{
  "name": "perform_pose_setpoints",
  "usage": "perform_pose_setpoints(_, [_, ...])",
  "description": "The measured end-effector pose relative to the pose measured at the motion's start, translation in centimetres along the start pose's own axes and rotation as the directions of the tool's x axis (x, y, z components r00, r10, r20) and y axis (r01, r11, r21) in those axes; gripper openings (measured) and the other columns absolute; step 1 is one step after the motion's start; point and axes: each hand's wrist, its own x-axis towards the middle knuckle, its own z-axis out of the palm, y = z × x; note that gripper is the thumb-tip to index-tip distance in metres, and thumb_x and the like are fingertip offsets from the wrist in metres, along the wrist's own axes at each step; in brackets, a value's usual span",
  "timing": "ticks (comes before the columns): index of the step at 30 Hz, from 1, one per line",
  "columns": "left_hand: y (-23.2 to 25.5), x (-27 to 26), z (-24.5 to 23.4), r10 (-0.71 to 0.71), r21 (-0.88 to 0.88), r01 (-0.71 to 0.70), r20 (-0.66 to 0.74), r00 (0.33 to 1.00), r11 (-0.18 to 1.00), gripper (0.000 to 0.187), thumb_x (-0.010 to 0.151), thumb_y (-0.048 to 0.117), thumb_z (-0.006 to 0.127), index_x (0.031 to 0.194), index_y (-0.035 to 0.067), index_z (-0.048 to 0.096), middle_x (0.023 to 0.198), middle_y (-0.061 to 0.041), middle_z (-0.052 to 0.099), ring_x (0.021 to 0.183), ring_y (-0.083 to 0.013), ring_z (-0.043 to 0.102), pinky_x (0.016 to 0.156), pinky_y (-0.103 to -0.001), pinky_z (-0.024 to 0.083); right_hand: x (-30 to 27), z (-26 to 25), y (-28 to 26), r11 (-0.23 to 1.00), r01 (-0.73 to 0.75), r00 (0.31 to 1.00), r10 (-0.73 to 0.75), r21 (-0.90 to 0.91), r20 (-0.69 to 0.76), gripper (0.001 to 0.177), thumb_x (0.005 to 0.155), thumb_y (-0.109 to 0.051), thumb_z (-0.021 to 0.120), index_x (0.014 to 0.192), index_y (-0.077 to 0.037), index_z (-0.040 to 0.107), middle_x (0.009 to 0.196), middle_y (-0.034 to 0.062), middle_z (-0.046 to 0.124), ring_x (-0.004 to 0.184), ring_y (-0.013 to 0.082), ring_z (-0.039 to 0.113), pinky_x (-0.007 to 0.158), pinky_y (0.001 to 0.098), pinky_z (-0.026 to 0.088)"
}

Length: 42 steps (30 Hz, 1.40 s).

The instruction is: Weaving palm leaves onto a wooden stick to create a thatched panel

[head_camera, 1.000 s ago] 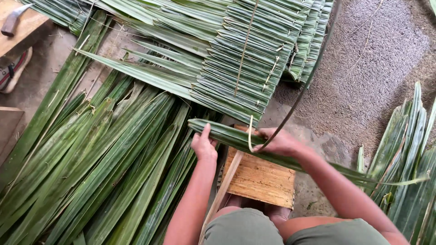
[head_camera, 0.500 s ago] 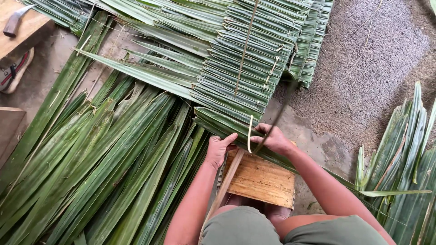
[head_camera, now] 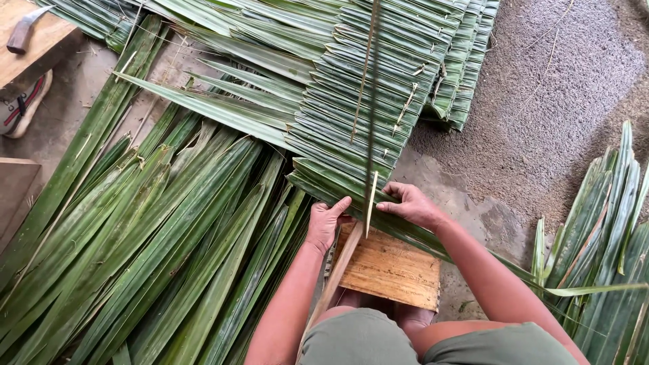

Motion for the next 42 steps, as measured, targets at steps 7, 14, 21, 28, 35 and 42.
perform_pose_setpoints(7, [3.1, -2.3, 2.0, 0.015, -0.014, -0.016, -0.018, 1.000, 1.000, 0.015, 0.080, 0.007, 0.088, 0.092, 0.004, 0.078, 0.081, -0.009, 0.077, 0.067, -0.0210, 0.074, 0.059, -0.042, 0.066, 1.2, 0.3, 1.1, 0.989, 0.030, 0.999, -0.033, -0.146, -0.018, 0.023, 0.079, -0.025, 0.088, 0.097, -0.017, 0.075, 0.069, -0.0020, 0.069, 0.068, 0.0091, 0.056, 0.064, 0.0266, 0.043])
perform_pose_setpoints(14, [3.5, -2.8, 2.8, 0.018, 0.000, -0.018, -0.054, 0.998, 1.000, 0.018, 0.077, 0.004, 0.090, 0.091, 0.001, 0.078, 0.080, -0.011, 0.076, 0.067, -0.0219, 0.074, 0.058, -0.042, 0.065, 1.2, -0.3, 1.8, 0.976, 0.035, 0.999, -0.038, -0.217, -0.008, 0.025, 0.081, -0.027, 0.085, 0.101, -0.017, 0.074, 0.071, 0.0008, 0.071, 0.073, 0.0124, 0.058, 0.069, 0.0303, 0.046])
perform_pose_setpoints(21, [3.7, -2.2, 3.1, 0.045, 0.012, -0.044, -0.090, 0.995, 0.999, 0.022, 0.075, 0.002, 0.090, 0.094, 0.001, 0.078, 0.083, -0.011, 0.077, 0.070, -0.0225, 0.075, 0.060, -0.044, 0.066, 1.1, -0.4, 1.0, 0.966, 0.095, 0.995, -0.095, -0.240, 0.012, 0.026, 0.082, -0.028, 0.084, 0.102, -0.016, 0.073, 0.075, 0.0052, 0.073, 0.077, 0.0150, 0.063, 0.074, 0.0349, 0.050])
perform_pose_setpoints(28, [1.1, -0.7, 1.5, 0.080, 0.015, -0.078, -0.141, 0.987, 0.997, 0.022, 0.073, 0.000, 0.091, 0.091, 0.002, 0.078, 0.080, -0.010, 0.076, 0.070, -0.0187, 0.074, 0.062, -0.041, 0.065, 1.2, -0.2, 0.5, 0.976, 0.000, 1.000, -0.003, -0.219, -0.013, 0.030, 0.077, -0.029, 0.089, 0.100, -0.020, 0.074, 0.079, -0.0016, 0.077, 0.080, 0.0118, 0.066, 0.077, 0.0324, 0.053])
perform_pose_setpoints(35, [-3.1, 3.0, -3.3, 0.090, -0.013, -0.094, -0.194, 0.977, 0.995, 0.023, 0.073, -0.001, 0.091, 0.092, 0.003, 0.078, 0.080, -0.007, 0.075, 0.070, -0.0163, 0.073, 0.064, -0.039, 0.065, 1.2, -1.6, 4.4, 0.956, -0.247, 0.968, 0.251, -0.160, 0.009, 0.035, 0.068, -0.035, 0.093, 0.093, -0.017, 0.076, 0.070, -0.0048, 0.070, 0.070, 0.0134, 0.062, 0.066, 0.0297, 0.046])
perform_pose_setpoints(42, [-1.0, 6.7, -4.6, 0.165, -0.022, -0.173, -0.214, 0.963, 0.985, 0.022, 0.072, -0.002, 0.092, 0.088, 0.003, 0.078, 0.077, -0.008, 0.074, 0.066, -0.0167, 0.073, 0.061, -0.039, 0.066, 3.3, -2.6, 4.4, 0.949, -0.302, 0.953, 0.300, -0.089, -0.035, 0.038, 0.059, -0.034, 0.099, 0.090, -0.020, 0.082, 0.066, -0.0031, 0.075, 0.064, 0.0100, 0.066, 0.061, 0.0228, 0.047])
